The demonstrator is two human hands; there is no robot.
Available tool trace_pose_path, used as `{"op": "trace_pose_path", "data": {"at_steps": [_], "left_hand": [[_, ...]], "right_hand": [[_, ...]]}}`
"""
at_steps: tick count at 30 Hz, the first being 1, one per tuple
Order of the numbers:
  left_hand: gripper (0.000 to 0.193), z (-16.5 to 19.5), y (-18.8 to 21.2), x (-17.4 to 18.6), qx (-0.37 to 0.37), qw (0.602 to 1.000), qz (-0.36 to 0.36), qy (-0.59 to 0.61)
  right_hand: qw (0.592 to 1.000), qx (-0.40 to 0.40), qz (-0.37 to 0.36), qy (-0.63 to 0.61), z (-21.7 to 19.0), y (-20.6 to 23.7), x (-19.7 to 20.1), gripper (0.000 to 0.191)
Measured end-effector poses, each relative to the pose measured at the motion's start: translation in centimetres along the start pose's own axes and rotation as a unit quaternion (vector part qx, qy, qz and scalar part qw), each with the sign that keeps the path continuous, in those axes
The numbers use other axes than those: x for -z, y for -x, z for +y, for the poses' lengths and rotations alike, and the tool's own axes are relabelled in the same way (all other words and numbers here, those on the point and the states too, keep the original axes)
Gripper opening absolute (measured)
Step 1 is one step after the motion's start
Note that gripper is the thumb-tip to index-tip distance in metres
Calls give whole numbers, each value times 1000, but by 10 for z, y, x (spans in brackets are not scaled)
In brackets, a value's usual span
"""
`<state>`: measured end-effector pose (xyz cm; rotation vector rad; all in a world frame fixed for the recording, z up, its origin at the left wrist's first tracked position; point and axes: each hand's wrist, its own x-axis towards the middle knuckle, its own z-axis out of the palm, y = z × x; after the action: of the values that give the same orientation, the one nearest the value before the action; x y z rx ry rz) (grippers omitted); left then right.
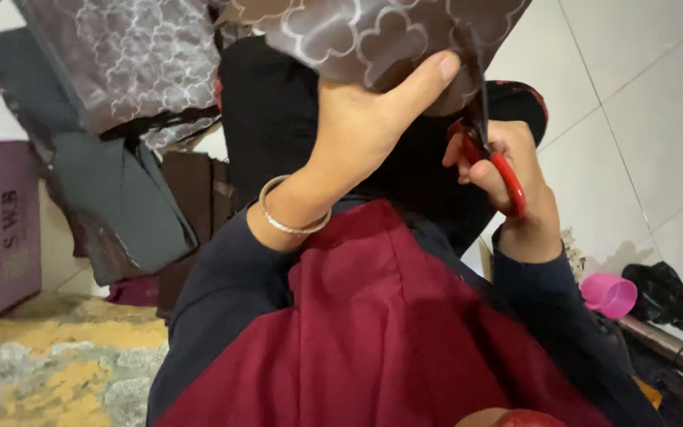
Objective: The person cuts cloud-shaped pieces from a brown patterned fabric using red-handled scissors. They hold the fabric with one hand and cut along the outlines with the other, then place the cut pieces aside.
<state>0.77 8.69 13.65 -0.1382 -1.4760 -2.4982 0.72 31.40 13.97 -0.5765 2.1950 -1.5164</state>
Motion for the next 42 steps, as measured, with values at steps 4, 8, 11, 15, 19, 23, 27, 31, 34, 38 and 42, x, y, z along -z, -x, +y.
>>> {"op": "trace_pose_path", "data": {"at_steps": [4, 8, 11, 15, 19, 23, 27, 31, 34, 38, 42], "left_hand": [[16, -2, -6, 2, -2, 1000, 12, -6], [16, 0, -6, 4, 13, 1000, 8, 12], [15, 4, -3, 6, 22, 999, -6, 34], [14, 11, 1, 6, 22, 999, -17, 19], [19, 15, 2, 8, 25, 999, -33, 29], [21, 17, 2, 10, 21, 999, -43, 3], [20, 17, 4, 9, 13, 999, -36, -22], [19, 15, 6, 5, 18, 999, -24, -17], [18, 14, 7, 4, 13, 1000, -18, -15], [16, 15, 9, 2, 8, 1000, -8, 3], [16, 14, 10, -1, 12, 1000, 0, 6]], "right_hand": [[996, 50, 25, 69, -12, -10, -3, 88], [998, 22, 28, 55, -18, -8, -4, 87], [998, 17, 21, 51, -19, -4, -4, 88], [998, 21, 3, 57, -17, -4, -1, 92], [999, 11, -37, 24, -17, -5, 4, 98], [998, 19, -56, 15, -20, -5, 9, 100], [997, 28, -68, 22, -19, -5, 10, 99], [998, 21, -59, 29, -13, -7, 6, 100], [999, 27, -19, 43, -7, -8, 1, 99], [999, 53, -3, 0, 1, -7, -4, 94], [998, 61, -3, -11, 5, -7, -4, 92]]}}
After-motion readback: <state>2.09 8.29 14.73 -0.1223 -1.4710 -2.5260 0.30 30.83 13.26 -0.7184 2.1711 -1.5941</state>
